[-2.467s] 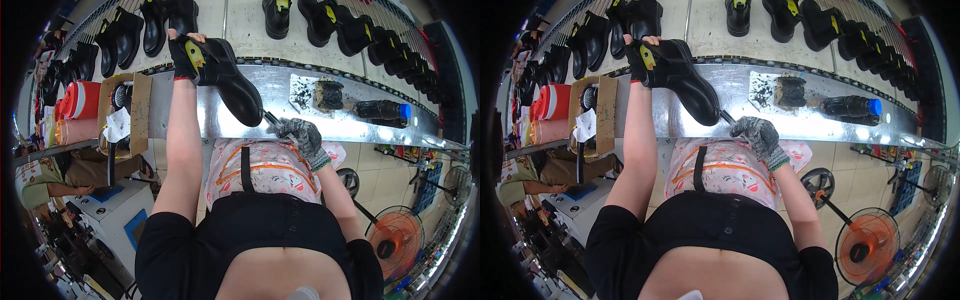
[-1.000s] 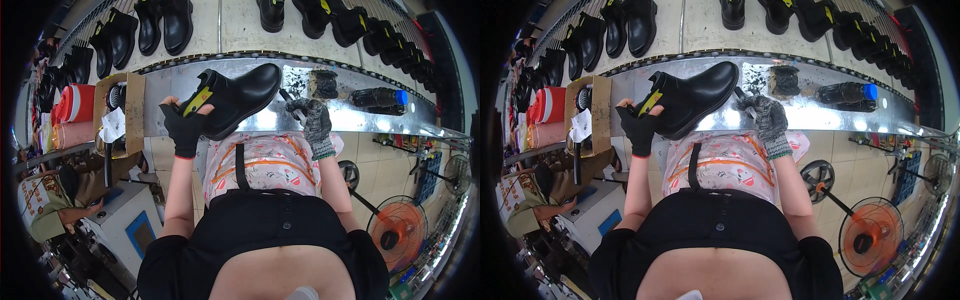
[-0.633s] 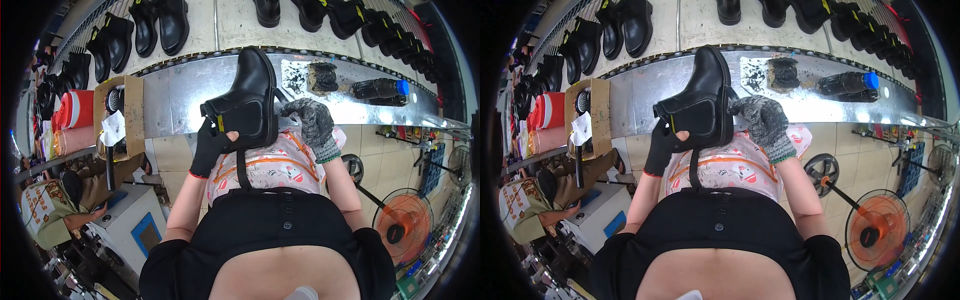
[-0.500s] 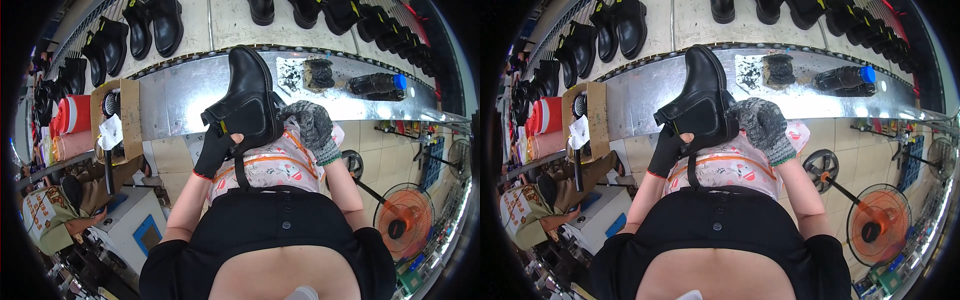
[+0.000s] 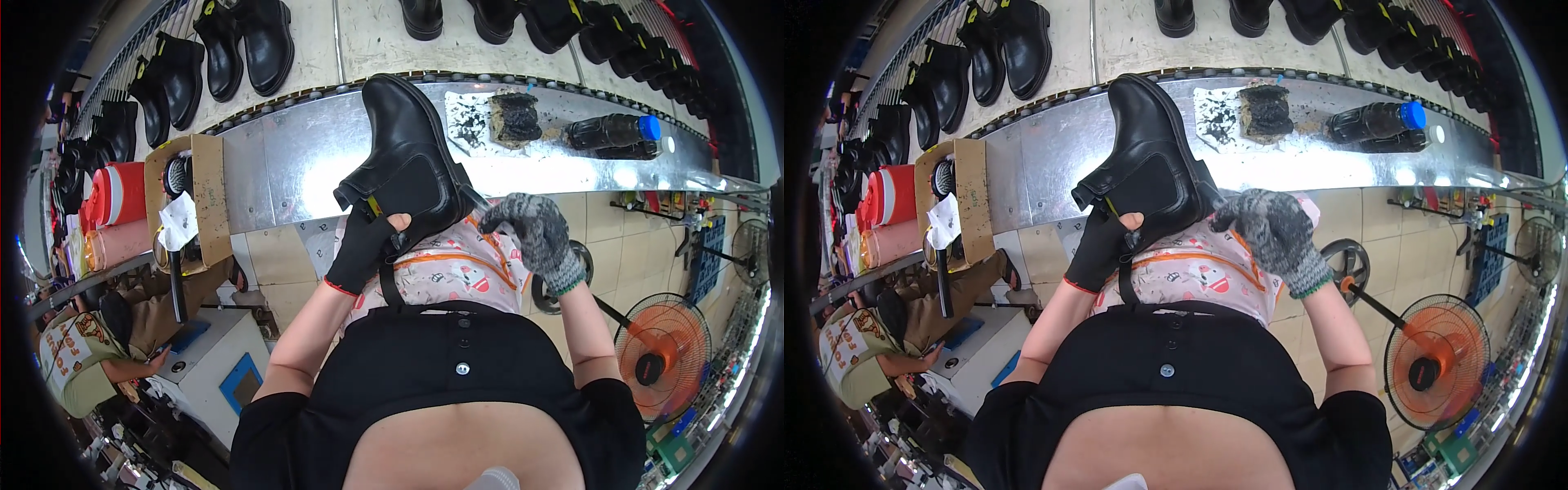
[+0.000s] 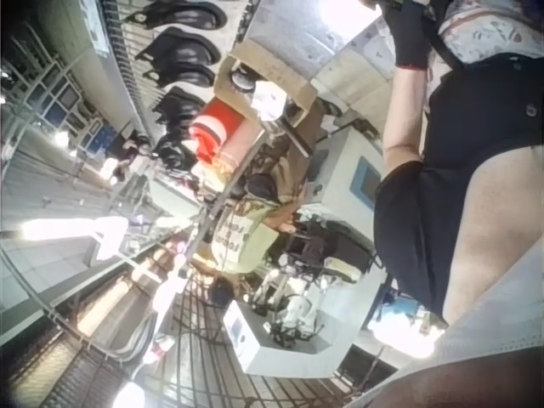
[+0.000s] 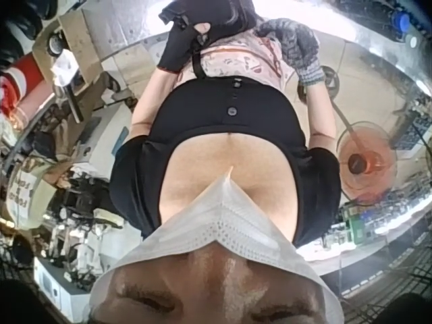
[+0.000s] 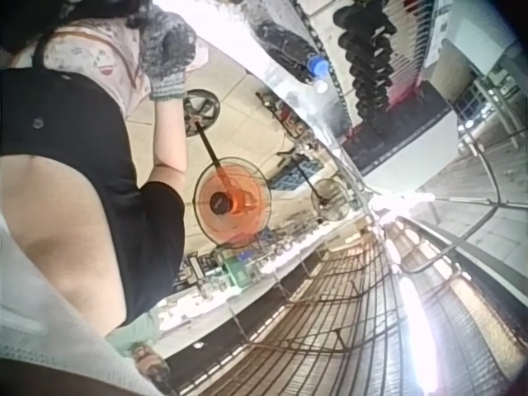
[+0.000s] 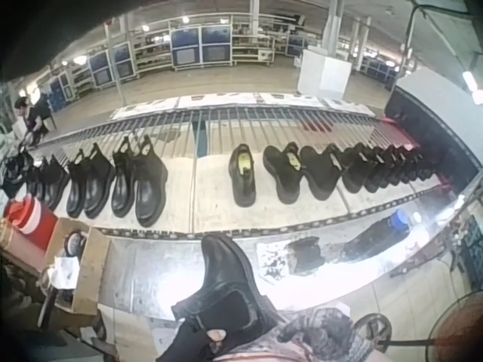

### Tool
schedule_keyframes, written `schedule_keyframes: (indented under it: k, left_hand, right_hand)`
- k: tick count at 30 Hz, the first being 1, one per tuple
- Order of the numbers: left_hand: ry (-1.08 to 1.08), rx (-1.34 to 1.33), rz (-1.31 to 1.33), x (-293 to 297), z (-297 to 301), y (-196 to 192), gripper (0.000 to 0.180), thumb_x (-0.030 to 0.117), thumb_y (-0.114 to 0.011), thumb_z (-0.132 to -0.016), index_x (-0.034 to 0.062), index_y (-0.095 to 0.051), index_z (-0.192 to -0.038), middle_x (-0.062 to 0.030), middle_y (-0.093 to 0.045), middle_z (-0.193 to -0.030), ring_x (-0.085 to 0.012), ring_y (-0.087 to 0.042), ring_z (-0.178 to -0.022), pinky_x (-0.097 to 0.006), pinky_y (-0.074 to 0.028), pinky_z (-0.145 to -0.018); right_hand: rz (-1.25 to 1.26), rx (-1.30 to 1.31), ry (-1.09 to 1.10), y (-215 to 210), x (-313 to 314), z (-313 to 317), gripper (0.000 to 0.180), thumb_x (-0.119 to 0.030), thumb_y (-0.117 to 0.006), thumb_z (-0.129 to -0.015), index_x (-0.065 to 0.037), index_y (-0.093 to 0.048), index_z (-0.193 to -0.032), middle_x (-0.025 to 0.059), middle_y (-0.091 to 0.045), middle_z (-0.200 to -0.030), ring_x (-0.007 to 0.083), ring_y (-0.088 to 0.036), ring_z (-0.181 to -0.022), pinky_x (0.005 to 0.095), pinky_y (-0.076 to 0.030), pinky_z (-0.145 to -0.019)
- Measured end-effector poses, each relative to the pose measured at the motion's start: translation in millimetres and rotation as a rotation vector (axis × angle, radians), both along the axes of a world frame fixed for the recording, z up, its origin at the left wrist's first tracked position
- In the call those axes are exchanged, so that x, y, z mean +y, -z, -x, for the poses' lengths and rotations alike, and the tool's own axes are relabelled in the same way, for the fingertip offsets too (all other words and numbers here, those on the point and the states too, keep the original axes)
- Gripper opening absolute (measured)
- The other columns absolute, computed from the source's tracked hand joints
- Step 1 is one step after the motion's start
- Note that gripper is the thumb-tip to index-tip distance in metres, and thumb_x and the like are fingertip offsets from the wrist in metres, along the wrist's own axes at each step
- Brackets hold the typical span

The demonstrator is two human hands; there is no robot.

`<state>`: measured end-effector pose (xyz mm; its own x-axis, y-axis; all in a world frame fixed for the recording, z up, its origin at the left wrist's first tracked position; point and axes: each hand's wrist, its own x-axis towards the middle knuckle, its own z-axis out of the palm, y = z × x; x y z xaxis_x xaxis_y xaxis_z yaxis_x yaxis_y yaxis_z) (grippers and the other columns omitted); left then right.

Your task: Applying black paint or liquid finish to the edges and soles of black boots.

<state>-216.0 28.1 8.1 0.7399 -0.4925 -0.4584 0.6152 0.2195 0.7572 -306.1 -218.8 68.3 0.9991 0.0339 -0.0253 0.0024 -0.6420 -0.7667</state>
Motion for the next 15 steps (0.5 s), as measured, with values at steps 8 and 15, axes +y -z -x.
schedule_keyframes:
  k: [8,15]
  left_hand:
    - [-0.015,0.193,0.115,-14.8,-7.7,-20.7,0.044,0.010,-0.065,-0.077,-0.0003,-0.048,-0.116,-0.0104,-0.060,-0.097,-0.0177,-0.063,-0.079,-0.029,-0.056,-0.068]
    - [0.015,0.204,0.132,-16.9,-14.7,-30.5,0.044,0.021,-0.058,-0.085,-0.0034,-0.046,-0.120,-0.0169,-0.061,-0.103,-0.0227,-0.066,-0.081,-0.033,-0.059,-0.070]
  right_hand:
    - [0.137,-0.081,-0.012,-26.8,0.4,28.5,0.022,-0.023,-0.050,-0.073,-0.015,-0.070,-0.081,0.0054,-0.066,-0.084,0.0257,-0.060,-0.073,0.0366,-0.047,-0.067]
    - [0.170,-0.190,0.004,-21.7,2.6,39.3,0.034,-0.017,-0.059,-0.054,-0.018,-0.068,-0.087,0.0003,-0.066,-0.088,0.0233,-0.060,-0.079,0.0343,-0.045,-0.067]
